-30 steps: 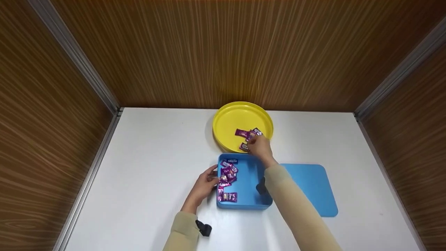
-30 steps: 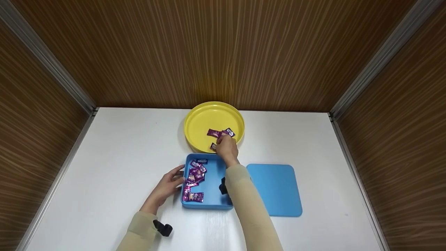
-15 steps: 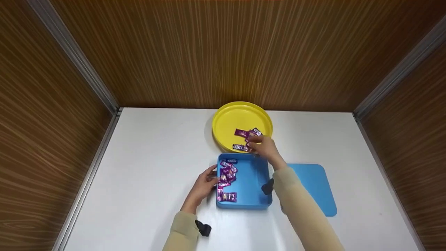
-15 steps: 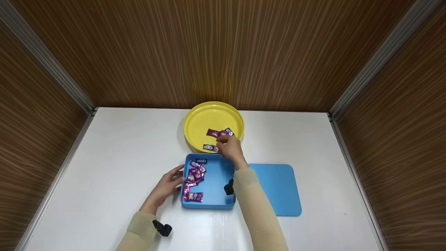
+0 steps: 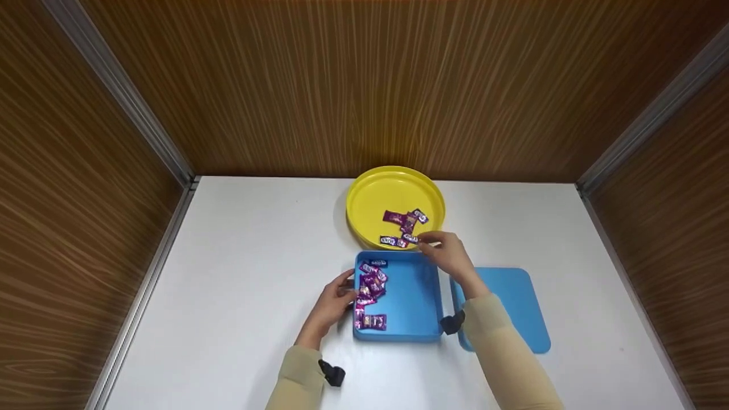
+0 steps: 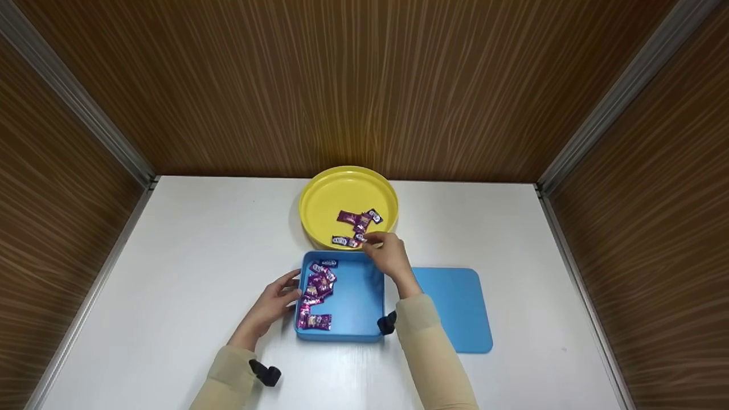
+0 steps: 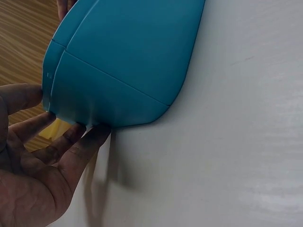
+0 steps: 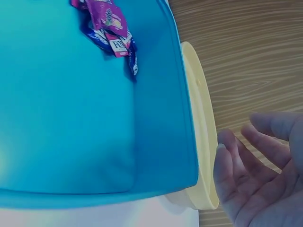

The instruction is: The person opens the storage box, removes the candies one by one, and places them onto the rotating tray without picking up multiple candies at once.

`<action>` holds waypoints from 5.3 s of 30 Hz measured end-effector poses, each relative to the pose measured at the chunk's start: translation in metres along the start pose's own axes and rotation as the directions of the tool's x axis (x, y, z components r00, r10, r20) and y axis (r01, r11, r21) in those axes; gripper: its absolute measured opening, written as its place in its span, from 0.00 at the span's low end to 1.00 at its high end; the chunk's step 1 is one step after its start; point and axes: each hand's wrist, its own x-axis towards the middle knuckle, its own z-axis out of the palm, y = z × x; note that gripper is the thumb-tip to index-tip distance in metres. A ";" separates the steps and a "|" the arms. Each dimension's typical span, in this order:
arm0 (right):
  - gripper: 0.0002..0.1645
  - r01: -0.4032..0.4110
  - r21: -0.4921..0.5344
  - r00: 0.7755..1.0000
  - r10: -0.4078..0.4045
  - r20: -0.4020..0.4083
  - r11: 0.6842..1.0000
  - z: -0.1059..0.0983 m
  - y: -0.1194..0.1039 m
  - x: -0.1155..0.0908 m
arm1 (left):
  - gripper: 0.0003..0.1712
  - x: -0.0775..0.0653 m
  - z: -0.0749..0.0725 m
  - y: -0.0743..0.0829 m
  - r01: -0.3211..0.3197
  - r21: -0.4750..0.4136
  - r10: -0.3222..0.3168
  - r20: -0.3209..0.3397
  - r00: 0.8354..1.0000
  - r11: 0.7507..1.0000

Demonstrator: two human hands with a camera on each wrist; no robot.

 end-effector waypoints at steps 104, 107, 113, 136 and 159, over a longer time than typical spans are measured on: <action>0.32 0.262 -0.146 0.957 -0.238 0.165 0.954 0.053 0.002 -0.036 | 0.32 0.002 0.000 -0.001 0.035 0.000 -0.035 -0.012 0.999 0.999; 0.26 0.201 -0.091 0.976 -0.191 0.108 0.975 0.044 -0.001 -0.029 | 0.32 0.002 0.000 -0.001 0.041 -0.002 -0.041 -0.012 0.999 0.999; 0.21 0.098 -0.039 0.995 -0.097 0.023 0.994 0.028 -0.009 -0.016 | 0.32 0.001 0.000 0.000 0.027 -0.002 -0.027 -0.005 1.000 1.000; 0.18 -0.114 0.001 0.993 0.114 -0.043 0.993 0.012 -0.011 0.041 | 0.31 0.000 0.003 -0.001 0.040 0.013 -0.040 -0.022 0.999 0.999; 0.24 -0.047 0.002 0.999 0.046 0.023 0.999 0.014 -0.012 0.039 | 0.32 0.001 0.001 0.000 0.027 -0.004 -0.027 -0.005 1.000 1.000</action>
